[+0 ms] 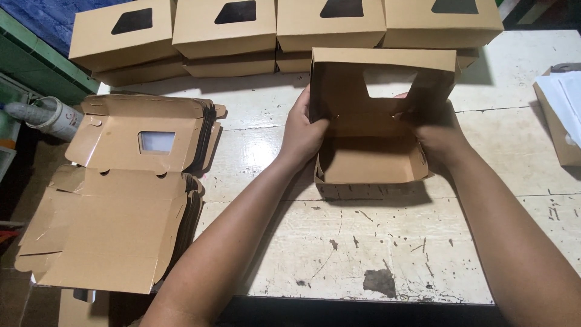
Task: The person folds a flat cardboard sheet into a small box, inserts a white paper, and closes the lid. The finished box is placed on a stack of similar boxes on the table.
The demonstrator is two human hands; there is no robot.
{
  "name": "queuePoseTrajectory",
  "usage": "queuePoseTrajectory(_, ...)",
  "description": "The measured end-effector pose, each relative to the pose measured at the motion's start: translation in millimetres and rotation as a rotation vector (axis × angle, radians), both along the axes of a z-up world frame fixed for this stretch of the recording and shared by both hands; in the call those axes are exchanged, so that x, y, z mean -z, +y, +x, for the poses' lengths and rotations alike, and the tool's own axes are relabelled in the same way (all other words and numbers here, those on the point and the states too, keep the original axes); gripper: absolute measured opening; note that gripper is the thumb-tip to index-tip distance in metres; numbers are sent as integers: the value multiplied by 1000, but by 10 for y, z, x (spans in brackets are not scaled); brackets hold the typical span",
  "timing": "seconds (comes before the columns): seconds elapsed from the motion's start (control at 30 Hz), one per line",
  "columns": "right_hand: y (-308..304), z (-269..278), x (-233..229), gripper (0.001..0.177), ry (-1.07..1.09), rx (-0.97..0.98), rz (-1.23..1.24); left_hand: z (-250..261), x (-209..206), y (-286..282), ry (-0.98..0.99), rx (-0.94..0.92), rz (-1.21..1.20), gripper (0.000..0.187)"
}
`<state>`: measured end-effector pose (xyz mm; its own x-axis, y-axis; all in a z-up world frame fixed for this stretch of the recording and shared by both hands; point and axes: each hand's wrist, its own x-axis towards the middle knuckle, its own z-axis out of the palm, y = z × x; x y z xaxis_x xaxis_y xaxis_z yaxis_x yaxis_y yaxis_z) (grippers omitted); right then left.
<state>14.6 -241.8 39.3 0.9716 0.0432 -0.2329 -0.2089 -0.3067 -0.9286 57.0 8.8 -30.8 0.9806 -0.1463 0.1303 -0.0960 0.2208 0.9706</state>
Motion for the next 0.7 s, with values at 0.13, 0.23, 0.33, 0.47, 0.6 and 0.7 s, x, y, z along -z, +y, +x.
queuePoseTrajectory(0.13,191,-54,199,34,-209,274,159,-24,-75,16,4,-15,9,81)
queuePoseTrajectory(0.23,104,14,202,32,-122,224,68,-12,-60,32,5,-18,12,79)
queuePoseTrajectory(0.33,-224,161,642,45,-162,208,87,-45,-115,25,-9,-37,46,74)
queuePoseTrajectory(0.47,-32,-109,287,52,-85,228,170,-91,-185,24,-14,-38,58,51)
queuePoseTrajectory(0.6,50,-63,117,52,-259,32,138,-87,-182,39,6,-12,45,36)
queuePoseTrajectory(0.7,-51,24,221,43,-355,26,24,-22,-44,44,25,34,2,31)
